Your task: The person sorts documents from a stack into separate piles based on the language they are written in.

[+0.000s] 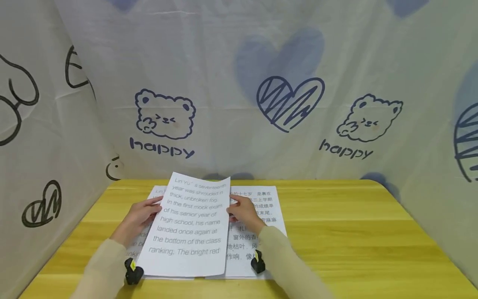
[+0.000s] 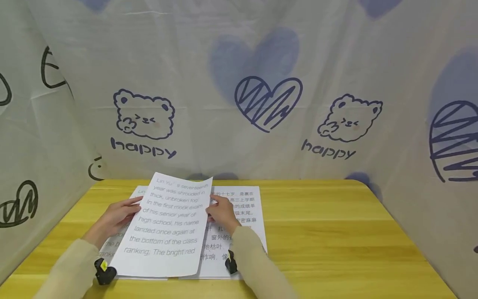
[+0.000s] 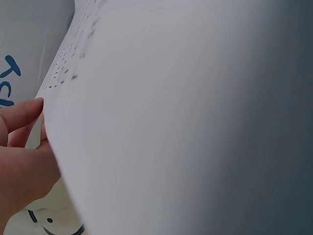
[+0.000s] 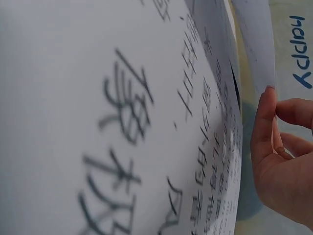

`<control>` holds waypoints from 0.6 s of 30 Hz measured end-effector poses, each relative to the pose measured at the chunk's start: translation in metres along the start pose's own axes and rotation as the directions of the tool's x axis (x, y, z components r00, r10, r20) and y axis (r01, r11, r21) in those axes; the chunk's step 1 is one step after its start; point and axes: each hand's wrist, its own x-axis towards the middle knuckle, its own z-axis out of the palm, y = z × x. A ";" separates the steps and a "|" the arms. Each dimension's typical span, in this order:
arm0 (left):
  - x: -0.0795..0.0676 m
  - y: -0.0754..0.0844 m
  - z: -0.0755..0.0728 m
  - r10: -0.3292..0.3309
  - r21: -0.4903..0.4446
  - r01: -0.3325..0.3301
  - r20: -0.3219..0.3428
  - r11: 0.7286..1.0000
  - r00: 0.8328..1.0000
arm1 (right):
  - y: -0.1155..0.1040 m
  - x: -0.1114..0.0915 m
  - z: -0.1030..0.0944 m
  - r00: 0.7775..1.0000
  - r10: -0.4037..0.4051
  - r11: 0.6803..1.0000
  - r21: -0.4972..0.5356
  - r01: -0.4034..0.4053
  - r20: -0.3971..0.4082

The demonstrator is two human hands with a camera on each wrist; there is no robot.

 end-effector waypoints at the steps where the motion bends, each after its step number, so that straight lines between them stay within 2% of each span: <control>1: -0.001 0.000 -0.002 0.001 -0.007 -0.001 0.000 1.000 1.000 | 0.000 0.000 0.002 1.000 -0.002 1.000 0.001 0.002 0.007; 4: -0.002 -0.002 -0.007 -0.004 -0.020 0.003 -0.010 1.000 1.000 | 0.000 0.001 0.009 1.000 0.003 1.000 0.029 -0.004 0.017; 8: -0.002 -0.004 -0.013 -0.017 -0.024 0.016 -0.038 1.000 0.999 | -0.001 0.003 0.013 1.000 0.005 0.998 0.060 -0.004 -0.011; 15: -0.003 -0.011 -0.025 -0.033 -0.030 0.032 -0.039 0.999 0.999 | 0.004 0.005 0.027 1.000 0.011 1.000 0.027 -0.011 -0.019; 18: -0.002 -0.011 -0.031 -0.026 -0.005 0.026 -0.049 1.000 0.998 | 0.002 0.007 0.035 1.000 0.015 0.999 0.031 -0.014 -0.023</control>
